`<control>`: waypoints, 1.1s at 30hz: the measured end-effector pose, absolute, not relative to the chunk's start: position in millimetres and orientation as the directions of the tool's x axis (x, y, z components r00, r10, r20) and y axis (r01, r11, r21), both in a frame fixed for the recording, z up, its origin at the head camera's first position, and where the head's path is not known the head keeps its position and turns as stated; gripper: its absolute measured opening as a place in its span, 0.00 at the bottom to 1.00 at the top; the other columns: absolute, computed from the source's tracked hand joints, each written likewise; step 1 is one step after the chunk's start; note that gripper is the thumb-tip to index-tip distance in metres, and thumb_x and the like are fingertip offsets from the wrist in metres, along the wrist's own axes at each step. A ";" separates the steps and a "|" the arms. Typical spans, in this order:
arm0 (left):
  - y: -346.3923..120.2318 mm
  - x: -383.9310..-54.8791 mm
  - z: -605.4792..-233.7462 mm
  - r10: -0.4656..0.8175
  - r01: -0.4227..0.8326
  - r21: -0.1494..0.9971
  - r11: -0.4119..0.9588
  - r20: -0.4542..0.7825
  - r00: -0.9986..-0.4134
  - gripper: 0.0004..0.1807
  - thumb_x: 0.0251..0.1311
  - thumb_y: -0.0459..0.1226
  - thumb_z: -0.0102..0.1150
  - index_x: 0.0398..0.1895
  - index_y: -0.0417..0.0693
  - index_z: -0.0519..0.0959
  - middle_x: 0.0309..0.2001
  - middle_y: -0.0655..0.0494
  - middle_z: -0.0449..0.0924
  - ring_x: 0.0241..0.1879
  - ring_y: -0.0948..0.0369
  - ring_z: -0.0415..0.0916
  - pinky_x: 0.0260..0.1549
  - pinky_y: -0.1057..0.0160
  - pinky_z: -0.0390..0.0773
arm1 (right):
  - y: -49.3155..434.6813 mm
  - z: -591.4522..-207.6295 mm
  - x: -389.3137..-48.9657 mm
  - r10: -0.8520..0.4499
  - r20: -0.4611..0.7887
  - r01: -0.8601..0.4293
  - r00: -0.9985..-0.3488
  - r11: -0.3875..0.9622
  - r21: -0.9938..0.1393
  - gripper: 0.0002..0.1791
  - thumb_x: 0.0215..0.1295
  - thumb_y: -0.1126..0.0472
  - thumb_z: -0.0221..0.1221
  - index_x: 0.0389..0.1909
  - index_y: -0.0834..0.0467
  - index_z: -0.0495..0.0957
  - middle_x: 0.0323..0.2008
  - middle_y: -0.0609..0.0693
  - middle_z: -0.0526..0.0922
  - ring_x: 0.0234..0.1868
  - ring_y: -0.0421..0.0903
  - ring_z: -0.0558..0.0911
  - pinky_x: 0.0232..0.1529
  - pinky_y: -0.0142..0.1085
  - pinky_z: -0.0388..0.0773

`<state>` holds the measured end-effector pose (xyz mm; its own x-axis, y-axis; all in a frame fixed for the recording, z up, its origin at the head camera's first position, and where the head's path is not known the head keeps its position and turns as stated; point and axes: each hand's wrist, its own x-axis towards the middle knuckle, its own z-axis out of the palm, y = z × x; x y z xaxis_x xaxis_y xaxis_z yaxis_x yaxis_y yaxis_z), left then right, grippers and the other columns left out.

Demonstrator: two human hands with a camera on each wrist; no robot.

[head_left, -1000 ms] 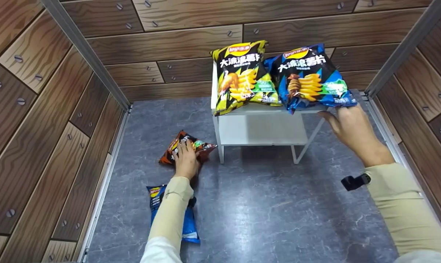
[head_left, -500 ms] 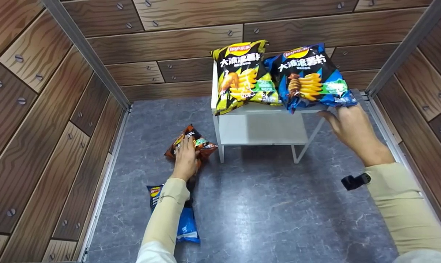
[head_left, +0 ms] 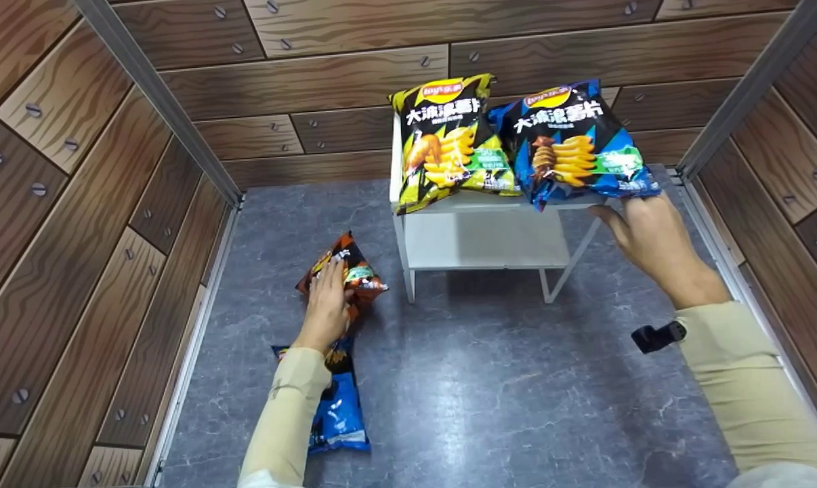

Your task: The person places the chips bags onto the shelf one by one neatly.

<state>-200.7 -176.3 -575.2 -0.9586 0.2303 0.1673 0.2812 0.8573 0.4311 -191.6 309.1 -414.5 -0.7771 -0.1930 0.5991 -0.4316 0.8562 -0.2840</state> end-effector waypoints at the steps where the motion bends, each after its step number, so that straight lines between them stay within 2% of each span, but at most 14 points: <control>1: -178.1 -197.8 -574.4 0.234 0.279 0.437 0.855 0.155 -0.960 0.31 0.74 0.32 0.45 0.76 0.35 0.52 0.77 0.35 0.51 0.77 0.40 0.49 0.75 0.38 0.50 | 309.1 -414.8 -191.8 -0.192 0.596 -0.429 -0.780 0.857 -0.286 0.22 0.61 0.64 0.67 0.54 0.69 0.77 0.48 0.72 0.82 0.48 0.73 0.79 0.49 0.64 0.73; 5: -183.9 -185.5 -571.4 0.257 0.304 0.440 0.845 0.166 -0.952 0.31 0.74 0.32 0.45 0.77 0.37 0.51 0.77 0.37 0.50 0.77 0.42 0.48 0.76 0.41 0.49 | 308.8 -416.0 -191.8 -0.188 0.584 -0.423 -0.790 0.856 -0.296 0.23 0.62 0.63 0.66 0.56 0.68 0.76 0.50 0.71 0.81 0.50 0.72 0.78 0.51 0.64 0.73; 22: -186.3 -137.1 -545.3 0.384 0.513 0.376 0.772 0.368 -0.847 0.31 0.71 0.33 0.52 0.74 0.34 0.58 0.74 0.36 0.60 0.75 0.42 0.56 0.72 0.39 0.59 | 307.5 -413.9 -191.9 -0.197 0.597 -0.437 -0.778 0.852 -0.288 0.25 0.60 0.64 0.67 0.57 0.67 0.76 0.51 0.70 0.82 0.52 0.71 0.78 0.54 0.62 0.74; 33: -178.2 -116.0 -532.6 0.491 0.594 0.351 0.724 0.342 -0.801 0.34 0.69 0.32 0.55 0.75 0.37 0.57 0.75 0.39 0.58 0.75 0.43 0.56 0.72 0.41 0.59 | 308.5 -416.1 -192.8 -0.188 0.598 -0.433 -0.779 0.851 -0.297 0.24 0.60 0.63 0.68 0.55 0.66 0.76 0.50 0.70 0.81 0.52 0.71 0.78 0.53 0.62 0.73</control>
